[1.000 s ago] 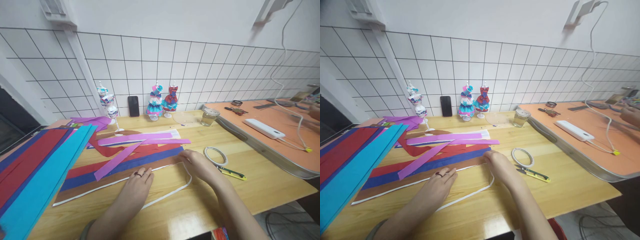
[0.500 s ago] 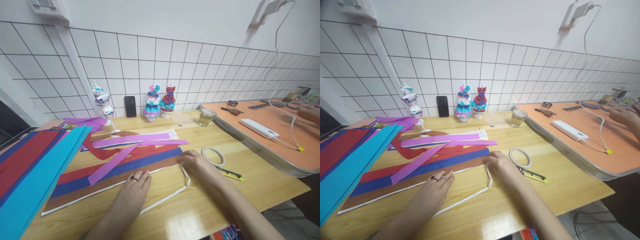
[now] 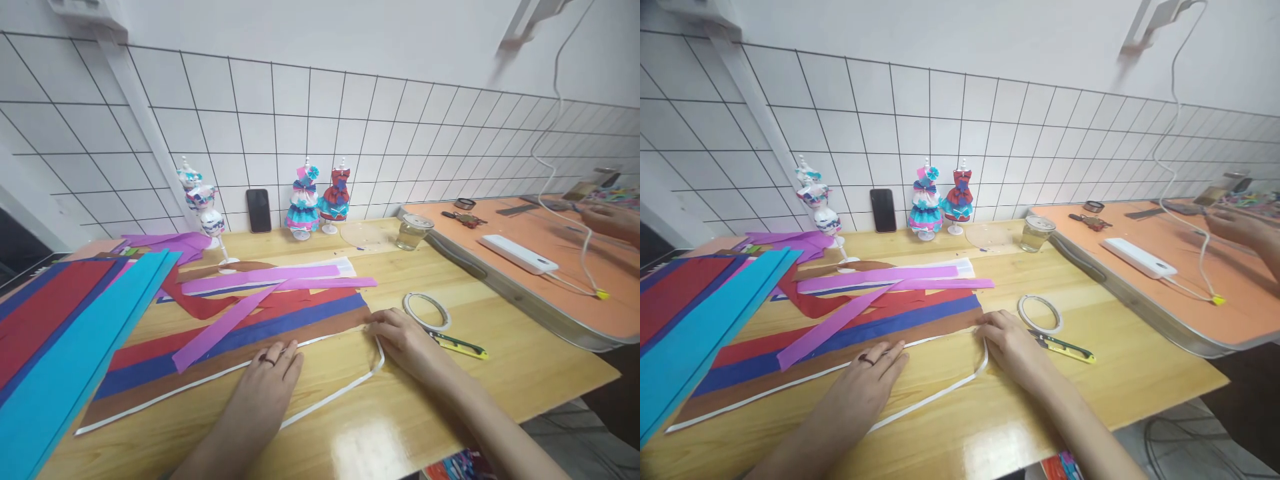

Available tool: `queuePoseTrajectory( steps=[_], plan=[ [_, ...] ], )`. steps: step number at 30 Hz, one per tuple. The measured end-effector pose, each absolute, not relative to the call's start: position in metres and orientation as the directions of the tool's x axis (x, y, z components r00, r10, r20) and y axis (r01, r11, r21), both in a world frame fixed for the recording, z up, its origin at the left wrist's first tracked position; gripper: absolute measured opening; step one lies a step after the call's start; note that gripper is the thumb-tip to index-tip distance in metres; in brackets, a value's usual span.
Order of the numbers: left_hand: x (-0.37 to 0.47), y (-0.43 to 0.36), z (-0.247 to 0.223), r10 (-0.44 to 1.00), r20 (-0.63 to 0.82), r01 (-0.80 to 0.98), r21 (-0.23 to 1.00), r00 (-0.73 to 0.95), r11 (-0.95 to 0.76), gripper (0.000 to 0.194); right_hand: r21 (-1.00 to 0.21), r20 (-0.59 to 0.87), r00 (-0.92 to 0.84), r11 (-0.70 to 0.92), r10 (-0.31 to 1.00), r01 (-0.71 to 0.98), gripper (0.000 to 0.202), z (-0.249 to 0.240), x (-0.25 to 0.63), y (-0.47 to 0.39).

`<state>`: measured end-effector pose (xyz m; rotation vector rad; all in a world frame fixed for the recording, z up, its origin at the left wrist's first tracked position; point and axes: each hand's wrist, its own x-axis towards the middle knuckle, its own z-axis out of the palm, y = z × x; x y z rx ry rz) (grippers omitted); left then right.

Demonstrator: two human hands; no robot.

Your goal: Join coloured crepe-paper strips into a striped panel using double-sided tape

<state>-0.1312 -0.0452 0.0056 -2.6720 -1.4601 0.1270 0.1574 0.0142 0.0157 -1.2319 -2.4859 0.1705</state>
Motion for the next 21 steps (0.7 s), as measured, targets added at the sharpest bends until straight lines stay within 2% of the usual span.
queuePoseTrajectory(
  steps=[4, 11, 15, 21],
  plan=[
    [-0.132, -0.046, 0.005, 0.836, -0.027, 0.828, -0.127, 0.548, -0.547, 0.048, -0.272, 0.244, -0.551, 0.602, 0.798, 0.751, 0.029, 0.018, 0.158, 0.019],
    [-0.133, -0.046, 0.01, 0.833, -0.047, 0.826, -0.111, 0.551, -0.553, 0.047, -0.155, 0.152, -0.547, 0.567, 0.823, 0.809, 0.026, 0.026, 0.152, 0.025],
    [-0.133, -0.046, 0.01, 0.833, -0.037, 0.825, -0.115, 0.553, -0.553, 0.046, -0.112, 0.15, -0.551, 0.567, 0.821, 0.816, 0.025, 0.025, 0.151, 0.024],
    [-0.136, -0.046, 0.002, 0.835, 0.018, 0.831, -0.117, 0.549, -0.544, 0.049, -0.128, 0.18, -0.547, 0.571, 0.818, 0.811, 0.025, 0.021, 0.156, 0.024]
  ],
)
